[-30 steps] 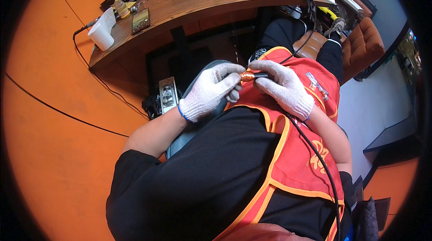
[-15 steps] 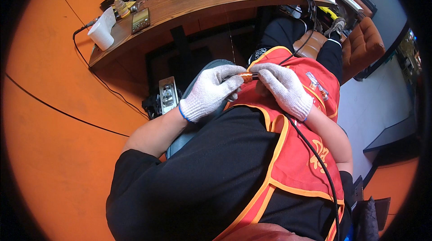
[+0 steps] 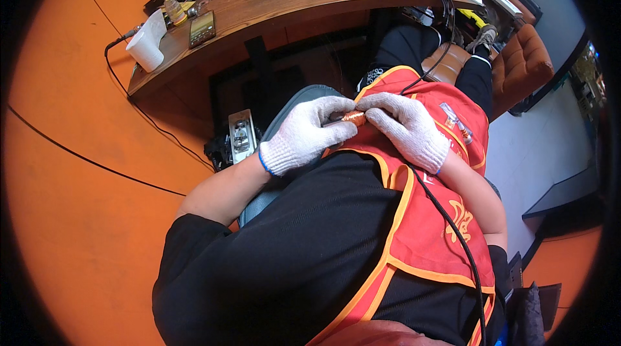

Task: The person sits in a chair with feet on the desk and uses both hands to manipulate a small cylindrical electronic component. They repeatedly open and close the component, adjust internal parts, and reassemble it. The person also picks up a small black cylindrical object and inserts it into the main component.

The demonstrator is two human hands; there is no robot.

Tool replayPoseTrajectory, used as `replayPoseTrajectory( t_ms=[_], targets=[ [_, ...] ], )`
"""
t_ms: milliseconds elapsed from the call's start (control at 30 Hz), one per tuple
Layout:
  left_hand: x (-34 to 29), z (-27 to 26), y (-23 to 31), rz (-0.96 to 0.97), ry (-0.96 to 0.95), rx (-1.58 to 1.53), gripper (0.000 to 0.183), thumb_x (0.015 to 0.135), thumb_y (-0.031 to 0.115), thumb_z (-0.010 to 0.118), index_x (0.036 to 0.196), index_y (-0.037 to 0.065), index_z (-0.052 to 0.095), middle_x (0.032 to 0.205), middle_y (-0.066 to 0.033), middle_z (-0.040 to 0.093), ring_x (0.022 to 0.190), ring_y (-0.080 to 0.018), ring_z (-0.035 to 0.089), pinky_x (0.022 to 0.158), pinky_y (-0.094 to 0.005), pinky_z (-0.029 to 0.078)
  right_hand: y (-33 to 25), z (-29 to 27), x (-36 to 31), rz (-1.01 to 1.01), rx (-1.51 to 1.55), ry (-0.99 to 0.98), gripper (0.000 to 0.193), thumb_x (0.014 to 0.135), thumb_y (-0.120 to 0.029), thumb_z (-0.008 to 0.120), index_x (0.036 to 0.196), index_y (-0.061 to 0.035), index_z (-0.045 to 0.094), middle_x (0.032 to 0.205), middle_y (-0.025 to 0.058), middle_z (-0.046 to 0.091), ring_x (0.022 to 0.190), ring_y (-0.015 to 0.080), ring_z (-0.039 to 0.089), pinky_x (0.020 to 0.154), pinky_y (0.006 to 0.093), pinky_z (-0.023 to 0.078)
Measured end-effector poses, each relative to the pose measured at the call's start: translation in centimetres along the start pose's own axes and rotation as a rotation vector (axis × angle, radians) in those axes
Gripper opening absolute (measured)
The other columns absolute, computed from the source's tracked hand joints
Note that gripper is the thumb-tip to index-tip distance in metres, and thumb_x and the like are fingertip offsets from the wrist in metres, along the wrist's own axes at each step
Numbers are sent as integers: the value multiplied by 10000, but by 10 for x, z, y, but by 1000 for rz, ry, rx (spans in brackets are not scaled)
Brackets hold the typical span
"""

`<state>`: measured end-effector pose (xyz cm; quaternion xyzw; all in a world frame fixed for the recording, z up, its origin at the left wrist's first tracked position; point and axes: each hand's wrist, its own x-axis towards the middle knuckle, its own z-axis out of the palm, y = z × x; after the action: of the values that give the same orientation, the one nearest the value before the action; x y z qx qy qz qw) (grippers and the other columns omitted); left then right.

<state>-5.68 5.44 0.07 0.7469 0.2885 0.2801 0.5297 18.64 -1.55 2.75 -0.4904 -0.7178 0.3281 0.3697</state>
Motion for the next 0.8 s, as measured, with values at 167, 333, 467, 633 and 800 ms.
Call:
replayPoseTrajectory(
  t_ms=[167, 333, 467, 633, 800],
  targets=[
    [1, 1, -3, -76, -51, -13, 457, 1027, 197, 746, 1406, -49, 677, 1220, -163, 770, 1127, -205, 733, 1052, -345, 559, 1, 7, 2, -75, 14, 91, 296, 1128, -222, 618, 1293, 0, 722, 1141, 134, 776, 1041, 213, 750, 945, 320, 579],
    [1, -4, -5, 50, 2, 139, 471, 1034, 218, 737, 1439, -11, 662, 1303, -150, 749, 1173, -202, 710, 1067, -348, 547, -4, -1, 1, 170, 101, 6, 298, 1125, -206, 628, 1324, 3, 704, 1129, 94, 756, 1103, 172, 716, 965, 283, 563],
    [1, -1, -9, 65, 10, 119, 458, 1023, 213, 747, 1414, -16, 679, 1311, -150, 747, 1198, -206, 703, 1090, -363, 537, -3, -2, 3, -10, 12, 13, 286, 1116, -183, 631, 1315, 9, 705, 1132, 101, 749, 1133, 177, 711, 992, 302, 562],
    [2, -1, -7, 20, -28, 165, 464, 1004, 214, 761, 1397, -21, 685, 1302, -150, 746, 1181, -217, 710, 1084, -370, 547, 0, 4, 5, -181, 58, 1, 284, 1099, -170, 633, 1312, 1, 711, 1201, 159, 762, 1115, 219, 743, 969, 327, 580],
    [0, -3, -3, 64, 13, 274, 482, 998, 305, 772, 1364, -1, 711, 1249, -188, 767, 1153, -291, 749, 1039, -380, 568, -6, 5, 3, 14, -37, 113, 329, 1105, -235, 636, 1329, -5, 703, 1105, 158, 780, 1037, 241, 767, 939, 341, 589]
  ],
)
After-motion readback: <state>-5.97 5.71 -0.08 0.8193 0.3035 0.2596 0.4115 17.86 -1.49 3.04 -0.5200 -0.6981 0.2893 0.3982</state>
